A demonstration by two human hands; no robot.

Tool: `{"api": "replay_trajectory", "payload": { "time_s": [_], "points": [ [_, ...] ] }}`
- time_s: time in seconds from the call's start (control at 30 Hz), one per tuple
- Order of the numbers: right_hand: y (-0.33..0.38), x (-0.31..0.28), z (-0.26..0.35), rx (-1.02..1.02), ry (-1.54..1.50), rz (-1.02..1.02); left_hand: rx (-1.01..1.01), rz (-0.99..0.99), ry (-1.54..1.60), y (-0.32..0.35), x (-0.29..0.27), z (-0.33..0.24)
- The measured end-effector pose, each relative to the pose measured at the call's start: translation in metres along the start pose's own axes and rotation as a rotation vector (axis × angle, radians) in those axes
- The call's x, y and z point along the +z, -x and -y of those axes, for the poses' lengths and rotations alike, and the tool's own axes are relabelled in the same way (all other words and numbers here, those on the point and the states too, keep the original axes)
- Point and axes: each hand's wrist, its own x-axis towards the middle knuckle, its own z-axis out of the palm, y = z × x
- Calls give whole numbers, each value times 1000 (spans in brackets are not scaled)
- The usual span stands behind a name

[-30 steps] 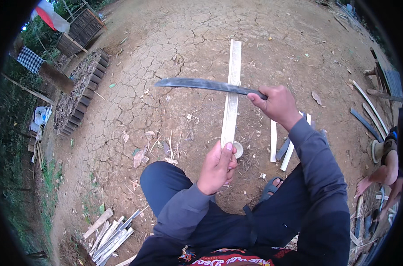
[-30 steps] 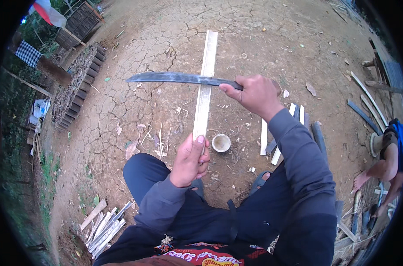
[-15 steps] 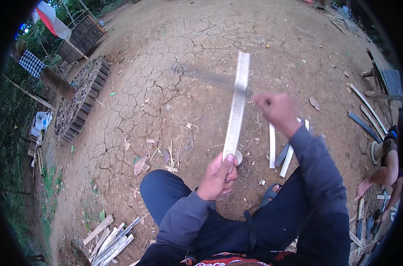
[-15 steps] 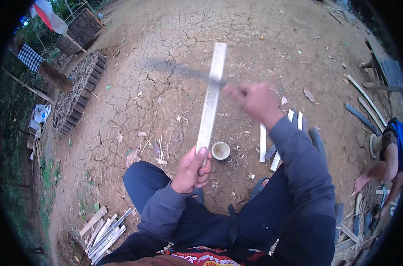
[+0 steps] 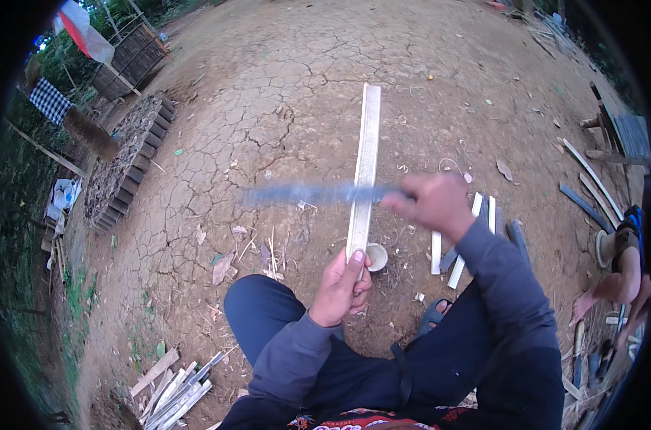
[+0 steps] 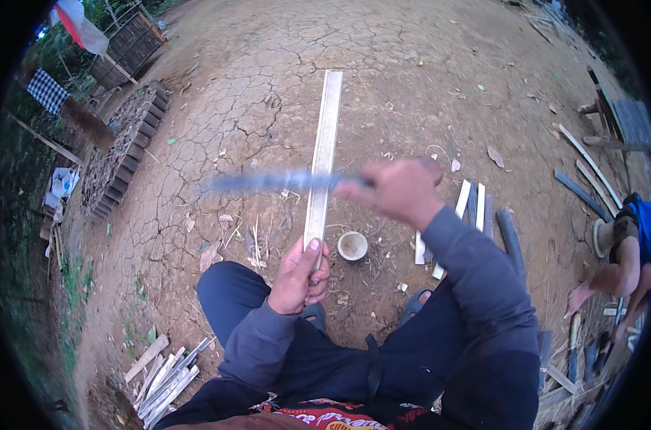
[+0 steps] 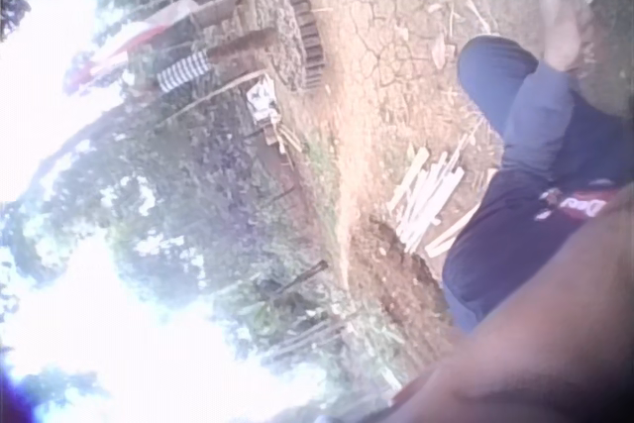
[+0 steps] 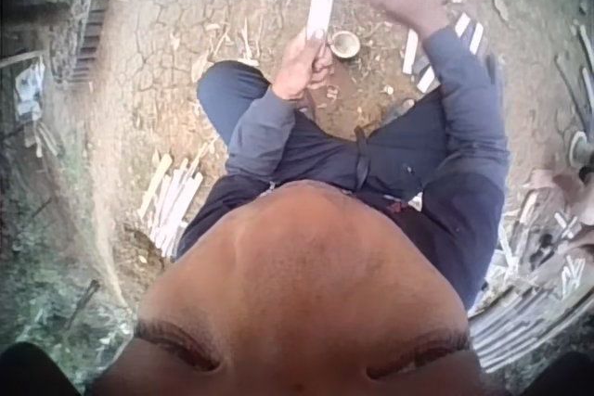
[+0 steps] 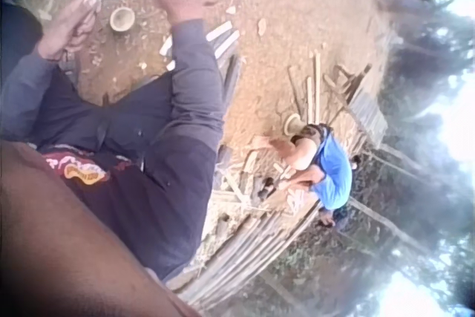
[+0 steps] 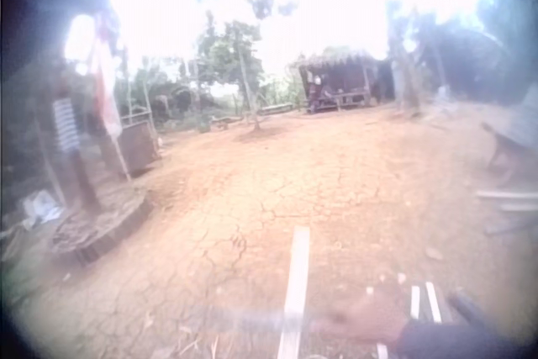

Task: The person sits on the ground and uses a large curved blade to shave and shape a thin strip of wood. They hold the wood in one hand and the blade in the other, repeatedly scraping the surface to smooth it. Another person is visible in the background working with similar materials.

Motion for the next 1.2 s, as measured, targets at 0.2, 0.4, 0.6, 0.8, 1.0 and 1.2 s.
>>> {"api": "replay_trajectory", "payload": {
  "time_s": [0.2,0.4,0.6,0.8,1.0,1.2],
  "points": [
    [18,12,49,-250,20,65,22,-165,-122,-9,-4,14],
    [10,18,47,-155,-105,-29,140,-179,-43,-22,-8,-4],
    [8,-3,42,-37,-231,26,108,-178,-189,-36,6,-44],
    [11,-10,34,-77,-187,-62,447,-158,-736,-59,9,-12],
    [11,-1,9,-26,-54,-98,459,-229,-750,-56,15,0],
    [-3,1,-25,86,81,-158,337,-179,-606,-55,24,-7]
  ]
}}
